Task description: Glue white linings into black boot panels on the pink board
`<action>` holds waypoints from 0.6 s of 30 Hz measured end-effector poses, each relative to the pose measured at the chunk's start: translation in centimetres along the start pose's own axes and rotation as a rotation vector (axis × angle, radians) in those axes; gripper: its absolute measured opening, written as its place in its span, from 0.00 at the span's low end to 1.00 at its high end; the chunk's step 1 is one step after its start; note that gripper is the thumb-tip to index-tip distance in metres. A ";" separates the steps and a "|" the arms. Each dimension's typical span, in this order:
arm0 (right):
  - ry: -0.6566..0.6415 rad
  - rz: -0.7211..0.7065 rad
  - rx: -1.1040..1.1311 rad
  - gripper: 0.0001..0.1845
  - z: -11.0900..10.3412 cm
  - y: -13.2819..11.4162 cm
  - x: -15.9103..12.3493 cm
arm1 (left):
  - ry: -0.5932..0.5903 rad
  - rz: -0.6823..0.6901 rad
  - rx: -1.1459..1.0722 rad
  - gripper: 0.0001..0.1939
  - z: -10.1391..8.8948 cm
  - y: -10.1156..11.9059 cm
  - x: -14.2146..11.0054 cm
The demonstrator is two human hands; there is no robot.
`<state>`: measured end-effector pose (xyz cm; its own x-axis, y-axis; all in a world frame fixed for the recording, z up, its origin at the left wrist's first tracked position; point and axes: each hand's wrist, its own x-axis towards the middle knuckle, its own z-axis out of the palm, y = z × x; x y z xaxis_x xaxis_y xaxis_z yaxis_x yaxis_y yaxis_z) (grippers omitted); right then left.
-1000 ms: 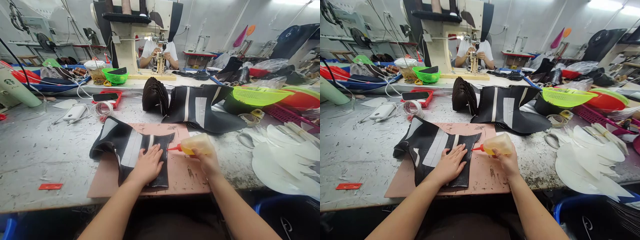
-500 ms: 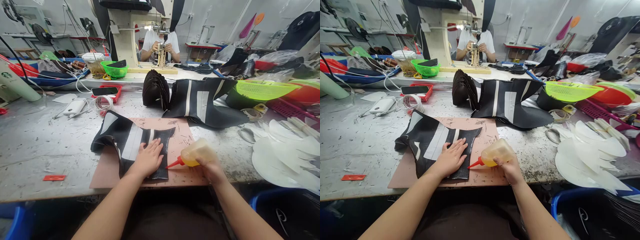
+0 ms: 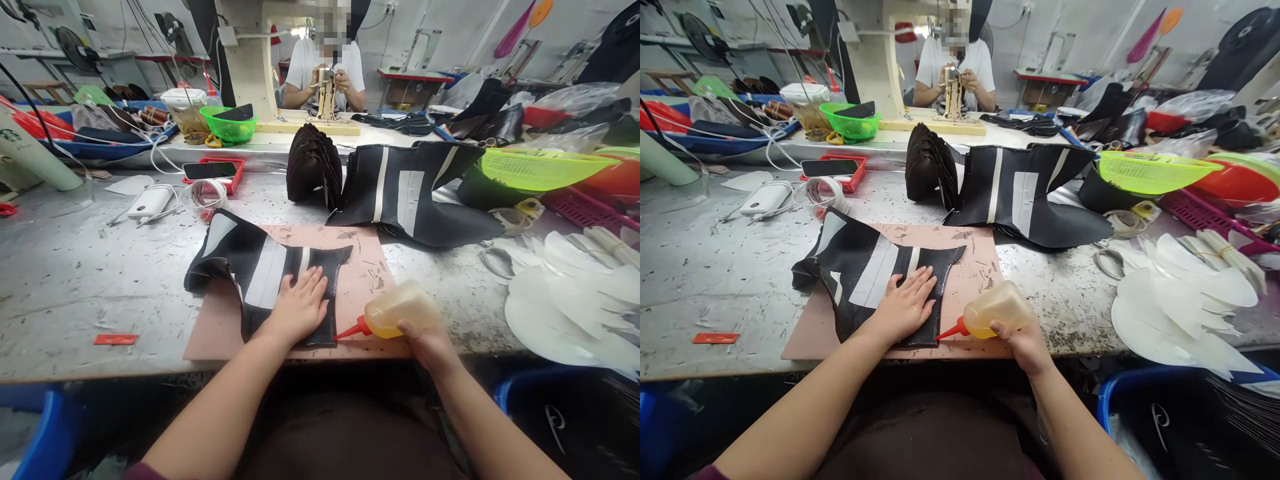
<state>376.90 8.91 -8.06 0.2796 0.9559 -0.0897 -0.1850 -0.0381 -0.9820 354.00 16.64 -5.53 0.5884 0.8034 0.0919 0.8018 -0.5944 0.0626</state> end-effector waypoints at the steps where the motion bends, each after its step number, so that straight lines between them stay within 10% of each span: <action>1: -0.011 -0.010 -0.015 0.31 -0.3 0.3 0.0 | 0.003 0.000 0.002 0.22 0.0 0.0 0.0; 12: 0.008 -0.102 -0.184 0.37 0.3 -0.4 1.7 | 0.027 0.012 0.019 0.21 0.1 -0.1 0.0; 18: 0.112 -0.454 -0.434 0.33 2.9 -2.9 5.6 | 0.114 0.045 0.009 0.18 0.1 -0.5 -0.1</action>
<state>376.29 15.17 -5.27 0.3418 0.8693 0.3571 0.3671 0.2263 -0.9022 353.55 16.82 -5.68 0.6086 0.7659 0.2073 0.7759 -0.6292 0.0465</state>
